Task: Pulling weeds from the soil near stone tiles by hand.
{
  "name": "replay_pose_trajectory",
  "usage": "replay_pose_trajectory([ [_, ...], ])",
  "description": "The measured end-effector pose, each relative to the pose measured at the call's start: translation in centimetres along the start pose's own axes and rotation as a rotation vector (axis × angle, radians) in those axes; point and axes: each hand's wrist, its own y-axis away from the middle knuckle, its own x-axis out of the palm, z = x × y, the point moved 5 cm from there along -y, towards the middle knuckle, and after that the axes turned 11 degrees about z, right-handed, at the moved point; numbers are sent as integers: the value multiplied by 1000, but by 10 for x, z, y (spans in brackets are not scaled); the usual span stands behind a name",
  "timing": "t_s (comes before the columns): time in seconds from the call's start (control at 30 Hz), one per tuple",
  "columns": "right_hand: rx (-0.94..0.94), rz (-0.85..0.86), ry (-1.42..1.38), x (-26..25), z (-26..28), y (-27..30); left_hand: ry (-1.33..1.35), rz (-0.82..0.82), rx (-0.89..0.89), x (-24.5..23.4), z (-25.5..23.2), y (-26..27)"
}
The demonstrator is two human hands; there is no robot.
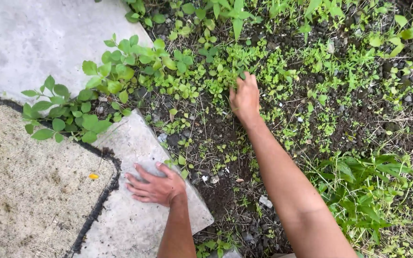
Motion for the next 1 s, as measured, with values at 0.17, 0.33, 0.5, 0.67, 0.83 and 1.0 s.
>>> replay_pose_trajectory([
  [0.17,-132,-68,24,19,-28,9,-2,10,29,1,3,0],
  [0.33,-206,-177,-224,16,-53,18,25,-84,40,8,7,0],
  [0.5,-101,-206,-329,-43,-72,56,26,-86,58,5,8,2],
  [0.67,-86,-382,-605,-167,-95,165,29,-53,52,6,2,-2],
  [0.83,671,64,-56,-228,-166,309,0,20,-25,12,9,-5],
  [1.0,845,31,206,-226,-180,338,8,26,-10,8,9,-2],
])
